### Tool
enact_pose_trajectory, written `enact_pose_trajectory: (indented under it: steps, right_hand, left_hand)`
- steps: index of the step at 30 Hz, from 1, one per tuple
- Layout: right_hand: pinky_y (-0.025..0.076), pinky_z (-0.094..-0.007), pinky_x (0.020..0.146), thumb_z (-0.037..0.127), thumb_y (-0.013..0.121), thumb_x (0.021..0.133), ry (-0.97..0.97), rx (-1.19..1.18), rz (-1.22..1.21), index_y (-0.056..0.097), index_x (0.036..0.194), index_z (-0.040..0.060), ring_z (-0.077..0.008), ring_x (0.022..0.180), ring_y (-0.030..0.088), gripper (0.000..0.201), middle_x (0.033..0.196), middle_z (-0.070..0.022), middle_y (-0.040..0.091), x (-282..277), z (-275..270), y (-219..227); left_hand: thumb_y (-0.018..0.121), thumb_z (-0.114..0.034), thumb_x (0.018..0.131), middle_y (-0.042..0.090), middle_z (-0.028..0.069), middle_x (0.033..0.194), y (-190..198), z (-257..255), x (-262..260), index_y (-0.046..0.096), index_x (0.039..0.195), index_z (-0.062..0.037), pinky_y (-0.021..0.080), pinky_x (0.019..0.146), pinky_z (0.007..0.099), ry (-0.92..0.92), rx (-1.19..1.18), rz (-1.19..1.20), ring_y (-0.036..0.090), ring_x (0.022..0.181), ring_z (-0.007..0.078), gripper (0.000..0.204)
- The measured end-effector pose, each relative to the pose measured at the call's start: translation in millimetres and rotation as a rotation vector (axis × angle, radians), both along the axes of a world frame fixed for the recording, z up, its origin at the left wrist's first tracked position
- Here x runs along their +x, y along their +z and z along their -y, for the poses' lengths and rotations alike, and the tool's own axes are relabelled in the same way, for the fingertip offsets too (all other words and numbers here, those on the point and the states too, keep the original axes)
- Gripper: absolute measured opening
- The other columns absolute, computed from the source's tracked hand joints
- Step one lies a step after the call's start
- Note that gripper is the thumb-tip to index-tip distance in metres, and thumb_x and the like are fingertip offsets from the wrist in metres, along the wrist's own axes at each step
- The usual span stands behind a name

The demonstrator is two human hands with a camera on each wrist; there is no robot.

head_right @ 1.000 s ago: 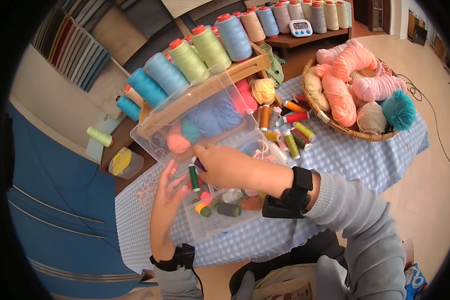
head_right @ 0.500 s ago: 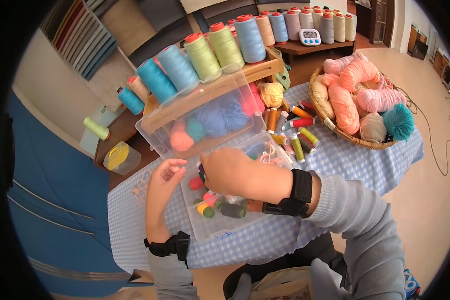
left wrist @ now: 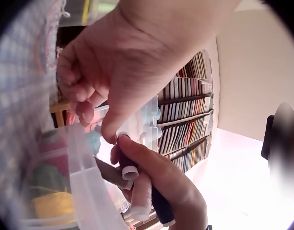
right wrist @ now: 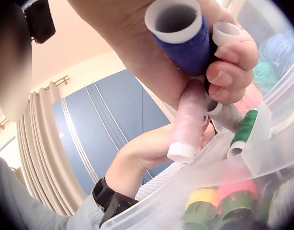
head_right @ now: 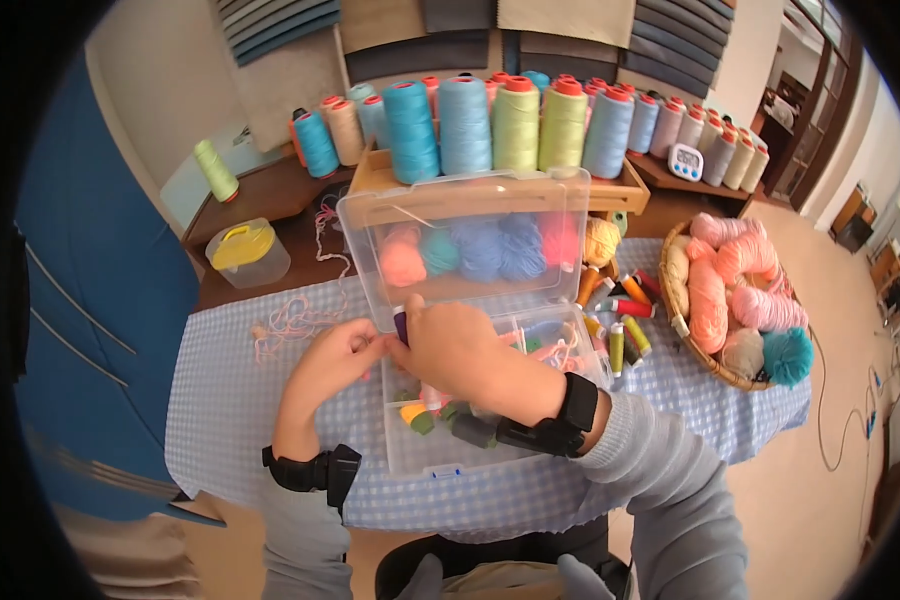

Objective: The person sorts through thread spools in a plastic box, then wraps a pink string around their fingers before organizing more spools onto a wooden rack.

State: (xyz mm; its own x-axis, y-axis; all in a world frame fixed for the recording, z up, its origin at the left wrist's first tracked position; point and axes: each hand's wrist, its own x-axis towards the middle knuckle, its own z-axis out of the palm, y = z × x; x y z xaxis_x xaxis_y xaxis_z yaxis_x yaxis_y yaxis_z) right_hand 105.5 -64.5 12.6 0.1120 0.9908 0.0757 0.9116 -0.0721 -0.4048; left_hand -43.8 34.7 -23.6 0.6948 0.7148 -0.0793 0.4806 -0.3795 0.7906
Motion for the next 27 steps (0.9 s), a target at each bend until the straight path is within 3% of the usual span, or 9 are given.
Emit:
enact_pose_trajectory:
  steps: [11,15,17,22,24,27]
  right_hand:
    - [0.044,-0.0468,0.058,0.032,0.049,0.084,0.001,0.081,-0.132,0.046,0.092,-0.0061,-0.0420,0.064,0.056,0.039,0.067,-0.0244,0.058,5,-3,2]
    - [0.044,-0.0467,0.059,0.031,0.051,0.084,-0.044,0.054,-0.138,0.046,0.094,-0.0041,-0.0422,0.066,0.057,0.037,0.070,-0.0249,0.059,14,1,17]
    - [0.044,-0.0463,0.058,0.031,0.052,0.084,-0.028,0.031,-0.125,0.046,0.094,-0.0036,-0.0419,0.066,0.057,0.037,0.071,-0.0245,0.059,19,4,17]
    - [0.044,-0.0433,0.056,0.030,0.052,0.084,0.093,0.108,-0.093,0.045,0.097,-0.0024,-0.0375,0.060,0.058,0.036,0.070,-0.0215,0.059,23,8,4]
    - [0.044,-0.0394,0.054,0.029,0.051,0.085,-0.038,-0.290,-0.354,0.042,0.099,-0.0016,-0.0316,0.055,0.058,0.035,0.068,-0.0188,0.059,10,12,28]
    - [0.043,-0.0373,0.052,0.026,0.051,0.086,-0.051,-0.281,-0.385,0.040,0.103,0.0006,-0.0269,0.052,0.057,0.033,0.066,-0.0167,0.059,9,14,32]
  left_hand:
    - [0.061,-0.048,0.077,0.053,0.0045,0.052,-8,-4,6,0.052,0.062,-0.0018,0.040,0.046,0.0268,0.023,-0.087,0.049,0.052,0.046,0.0124,0.049]
    - [0.064,-0.049,0.074,0.053,0.0042,0.053,-20,-10,7,0.051,0.060,-0.0027,0.040,0.046,0.0267,0.005,-0.065,0.074,0.051,0.047,0.0122,0.050]
    - [0.068,-0.046,0.071,0.053,0.0041,0.053,-21,-11,7,0.051,0.058,-0.0038,0.039,0.046,0.0268,-0.053,0.092,0.048,0.049,0.047,0.0114,0.047]
    - [0.071,-0.043,0.070,0.050,0.0006,0.052,-25,-15,8,0.049,0.058,-0.0061,0.037,0.044,0.0243,-0.083,-0.048,0.102,0.046,0.048,0.0086,0.045]
    - [0.071,-0.043,0.070,0.048,-0.0011,0.052,-29,-19,8,0.048,0.058,-0.0071,0.035,0.043,0.0232,-0.093,-0.129,0.137,0.045,0.048,0.0074,0.044]
    - [0.069,-0.045,0.072,0.046,-0.0034,0.053,-31,-21,10,0.046,0.058,-0.0093,0.032,0.044,0.0209,-0.114,-0.294,0.226,0.043,0.049,0.0056,0.044]
